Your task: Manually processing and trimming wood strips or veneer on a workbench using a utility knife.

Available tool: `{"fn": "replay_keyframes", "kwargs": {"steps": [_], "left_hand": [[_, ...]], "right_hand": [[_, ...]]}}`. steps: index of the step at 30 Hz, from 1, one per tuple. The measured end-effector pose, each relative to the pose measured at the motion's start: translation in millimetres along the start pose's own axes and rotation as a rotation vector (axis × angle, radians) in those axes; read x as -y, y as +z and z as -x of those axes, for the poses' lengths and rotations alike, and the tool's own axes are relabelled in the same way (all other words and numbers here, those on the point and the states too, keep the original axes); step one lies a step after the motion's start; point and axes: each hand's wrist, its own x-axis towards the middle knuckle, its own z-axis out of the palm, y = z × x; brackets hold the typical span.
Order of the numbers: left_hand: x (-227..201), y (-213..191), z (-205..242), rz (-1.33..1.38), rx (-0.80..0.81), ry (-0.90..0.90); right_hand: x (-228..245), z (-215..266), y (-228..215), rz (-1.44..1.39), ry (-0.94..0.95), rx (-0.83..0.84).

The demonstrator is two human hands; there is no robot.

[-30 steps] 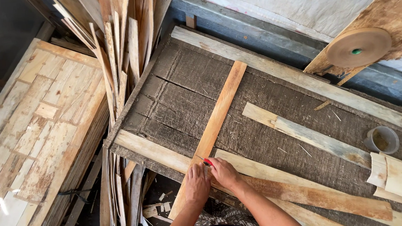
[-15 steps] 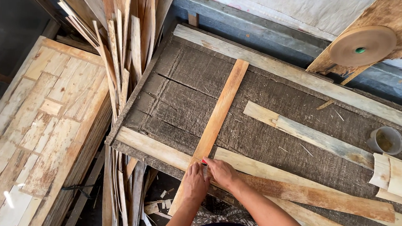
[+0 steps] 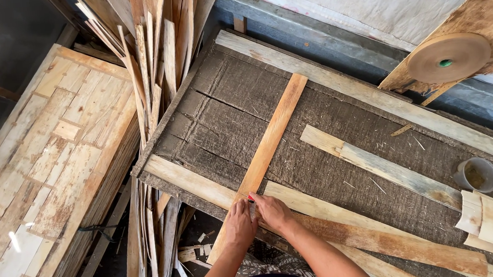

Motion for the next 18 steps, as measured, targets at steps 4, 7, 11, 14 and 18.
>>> {"fn": "replay_keyframes", "kwargs": {"steps": [4, 7, 11, 14, 18], "left_hand": [[-0.8, -2.2, -0.1, -0.018, 0.018, 0.000], [0.6, 0.0, 0.1, -0.041, 0.025, 0.013], [1.2, 1.7, -0.4, -0.046, 0.022, 0.019], [2.4, 3.6, -1.7, -0.050, 0.019, 0.018], [2.1, 2.5, -1.3, -0.065, 0.027, 0.024]], "right_hand": [[1.6, -0.9, 1.1, 0.031, 0.046, 0.062], [-4.7, -1.8, 11.8, 0.083, 0.048, 0.068], [-9.1, -3.6, 16.6, 0.155, 0.034, 0.090], [-6.8, -6.8, 15.8, 0.179, 0.034, 0.106], [-5.9, -8.8, 15.2, 0.211, 0.033, 0.119]]}}
